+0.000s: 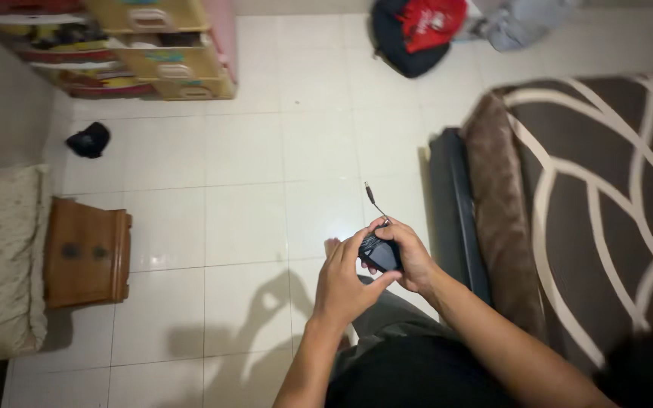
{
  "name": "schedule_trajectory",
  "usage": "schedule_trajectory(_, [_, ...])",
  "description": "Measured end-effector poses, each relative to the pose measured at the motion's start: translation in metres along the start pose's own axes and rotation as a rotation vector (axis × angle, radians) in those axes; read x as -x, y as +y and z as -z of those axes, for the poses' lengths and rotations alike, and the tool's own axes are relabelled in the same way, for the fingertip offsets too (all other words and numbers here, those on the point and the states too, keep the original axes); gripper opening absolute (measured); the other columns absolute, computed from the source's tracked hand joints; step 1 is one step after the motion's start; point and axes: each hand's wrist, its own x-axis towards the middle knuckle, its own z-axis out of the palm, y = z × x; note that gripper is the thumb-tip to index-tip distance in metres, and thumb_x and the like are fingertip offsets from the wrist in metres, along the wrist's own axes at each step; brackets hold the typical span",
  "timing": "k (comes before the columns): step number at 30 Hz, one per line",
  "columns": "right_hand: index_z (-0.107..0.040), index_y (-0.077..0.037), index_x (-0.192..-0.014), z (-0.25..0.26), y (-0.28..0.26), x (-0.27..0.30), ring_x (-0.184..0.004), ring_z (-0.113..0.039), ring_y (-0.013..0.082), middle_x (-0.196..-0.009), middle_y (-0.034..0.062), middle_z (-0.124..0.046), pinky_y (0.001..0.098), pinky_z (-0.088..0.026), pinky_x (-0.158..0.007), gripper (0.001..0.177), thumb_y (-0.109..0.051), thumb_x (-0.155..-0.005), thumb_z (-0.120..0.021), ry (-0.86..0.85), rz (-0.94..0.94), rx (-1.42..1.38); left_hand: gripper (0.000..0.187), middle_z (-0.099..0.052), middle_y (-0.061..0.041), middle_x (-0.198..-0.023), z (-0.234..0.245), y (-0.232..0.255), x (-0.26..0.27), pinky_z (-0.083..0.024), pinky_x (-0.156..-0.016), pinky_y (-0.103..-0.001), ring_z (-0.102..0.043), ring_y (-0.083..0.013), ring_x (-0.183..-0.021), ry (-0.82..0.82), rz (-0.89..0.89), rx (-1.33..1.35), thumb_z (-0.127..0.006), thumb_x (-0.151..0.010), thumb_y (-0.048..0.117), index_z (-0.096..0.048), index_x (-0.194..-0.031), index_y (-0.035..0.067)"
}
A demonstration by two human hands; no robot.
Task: The person opens a black backpack on the bed and gathers items from around the room, including keys, a pen, a notebook, a book, a wallet, and a calculator. They place the items into the backpack, fold a piece of clothing, and zip the compartments closed.
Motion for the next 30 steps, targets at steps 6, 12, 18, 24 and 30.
schedule_trajectory(6, [-0.059, -0.001, -0.099, -0.043, -0.059, -0.116, -0.064, -0.068, 0.0284, -0.089, 0.0168, -0.069, 0.0372, -0.059, -0.059, 0.03, -0.03, -0.089, -0.06, -0.108, -0.169, -0.011, 0.074, -0.072, -0.013, -0.11, 0.037, -0.048, -0.091, -0.054, -0.086, -0.043, -0.068, -0.0323, -0.1, 0.121, 0.116, -0.104, -0.094, -0.07, 0.04, -0.061, -0.124, 0.003])
schedule_trajectory(12, [-0.06, -0.003, -0.097, -0.098, -0.108, -0.209, -0.066, -0.069, 0.0289, -0.088, 0.0173, -0.069, 0.0379, -0.058, -0.062, 0.028, -0.03, -0.09, -0.06, -0.241, -0.212, 0.124, 0.061, -0.068, -0.014, -0.109, 0.066, -0.076, -0.162, -0.056, -0.079, -0.041, -0.068, -0.0336, -0.097, 0.441, 0.106, -0.199, -0.092, -0.071, 0.036, -0.063, -0.112, 0.002])
schedule_trajectory(18, [-0.062, -0.002, -0.093, -0.154, -0.118, -0.291, -0.065, -0.066, 0.0268, -0.083, 0.0156, -0.068, 0.0375, -0.056, -0.061, 0.028, -0.029, -0.088, -0.059, -0.165, -0.24, 0.107, 0.054, -0.067, -0.011, -0.104, 0.101, -0.12, -0.221, -0.058, -0.07, -0.036, -0.071, -0.0291, -0.089, 0.559, 0.17, -0.158, -0.089, -0.078, 0.028, -0.066, -0.119, 0.0])
schedule_trajectory(24, [-0.061, -0.004, -0.092, -0.222, -0.133, -0.385, -0.072, -0.065, 0.0224, -0.083, 0.0117, -0.066, 0.0364, -0.055, -0.064, 0.025, -0.029, -0.089, -0.059, -0.077, -0.211, 0.119, 0.056, -0.064, -0.01, -0.098, 0.163, -0.182, -0.296, -0.055, -0.061, -0.035, -0.07, -0.0268, -0.079, 0.542, 0.114, -0.288, -0.085, -0.084, 0.031, -0.065, -0.125, 0.0])
schedule_trajectory(30, [-0.061, -0.004, -0.096, -0.298, -0.179, -0.479, -0.075, -0.064, 0.0204, -0.085, 0.0094, -0.064, 0.036, -0.054, -0.067, 0.023, -0.028, -0.096, -0.062, -0.152, -0.079, 0.227, 0.056, -0.067, -0.01, -0.103, 0.251, -0.229, -0.39, -0.054, -0.06, -0.039, -0.07, -0.0303, -0.079, 0.5, 0.071, -0.345, -0.083, -0.083, 0.039, -0.065, -0.122, 0.003])
